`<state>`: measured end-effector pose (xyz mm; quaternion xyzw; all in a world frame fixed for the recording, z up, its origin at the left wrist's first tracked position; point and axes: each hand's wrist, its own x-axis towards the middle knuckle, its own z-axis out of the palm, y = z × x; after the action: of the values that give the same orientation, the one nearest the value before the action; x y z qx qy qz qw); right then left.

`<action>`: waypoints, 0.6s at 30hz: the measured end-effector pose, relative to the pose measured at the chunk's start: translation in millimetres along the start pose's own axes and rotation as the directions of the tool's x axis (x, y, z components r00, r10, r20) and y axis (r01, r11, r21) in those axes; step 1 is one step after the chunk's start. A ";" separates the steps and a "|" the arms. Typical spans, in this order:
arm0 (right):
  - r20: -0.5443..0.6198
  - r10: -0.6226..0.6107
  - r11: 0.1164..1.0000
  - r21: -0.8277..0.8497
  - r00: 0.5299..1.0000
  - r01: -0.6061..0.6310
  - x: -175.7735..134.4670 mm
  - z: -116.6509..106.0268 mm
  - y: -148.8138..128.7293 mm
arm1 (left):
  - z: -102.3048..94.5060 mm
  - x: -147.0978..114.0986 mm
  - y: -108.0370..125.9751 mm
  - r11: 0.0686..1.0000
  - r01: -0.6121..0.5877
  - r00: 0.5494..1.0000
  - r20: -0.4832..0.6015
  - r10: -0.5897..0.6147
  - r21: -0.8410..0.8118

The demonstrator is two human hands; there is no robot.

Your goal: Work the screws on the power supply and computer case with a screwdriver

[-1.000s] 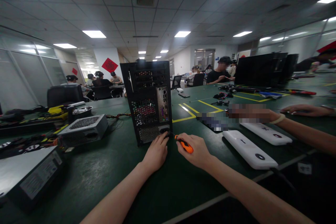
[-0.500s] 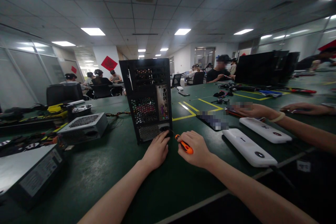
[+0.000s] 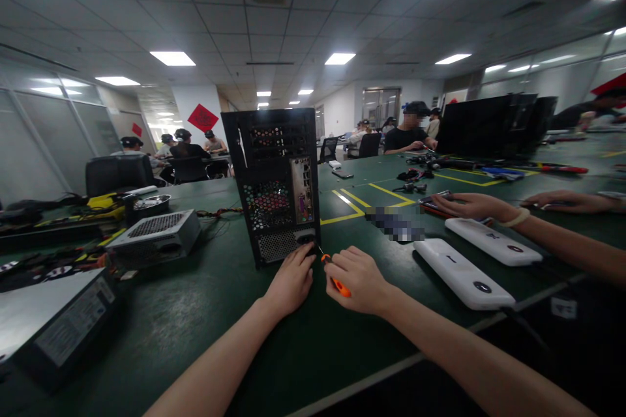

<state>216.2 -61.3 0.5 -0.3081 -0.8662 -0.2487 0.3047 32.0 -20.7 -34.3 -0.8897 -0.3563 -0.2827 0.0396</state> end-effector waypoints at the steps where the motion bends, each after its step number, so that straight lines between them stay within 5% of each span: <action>1: 0.031 -0.056 0.998 -0.034 0.998 0.057 -0.2 0.5 -0.5 | 0.6 -0.2 -0.4 1.000 0.004 1.000 -0.001 -0.004 -0.002; 7: 0.188 -0.175 0.981 -0.046 0.966 0.187 -0.2 -1.6 -2.4 | 2.0 -0.6 -0.9 1.000 0.009 1.000 -0.011 -0.009 -0.006; 11: 0.081 0.060 0.998 0.027 0.995 -0.062 0.3 -2.6 -2.1 | 0.2 -0.2 0.5 1.000 0.015 1.000 0.001 -0.015 -0.006; 14: 0.010 0.276 0.950 0.150 0.961 -0.274 0.1 -1.4 -0.2 | -1.4 -0.3 1.2 1.000 0.021 1.000 0.005 -0.021 -0.004; 18: 0.016 0.359 0.908 0.225 0.933 -0.353 -1.3 -0.1 2.1 | -3.1 -0.9 2.0 1.000 0.031 0.999 0.013 -0.031 -0.003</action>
<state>218.5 -60.4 0.2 -0.4213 -0.8141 -0.0938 0.3886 31.4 -23.6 -31.9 -0.8859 -0.3700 -0.2779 0.0315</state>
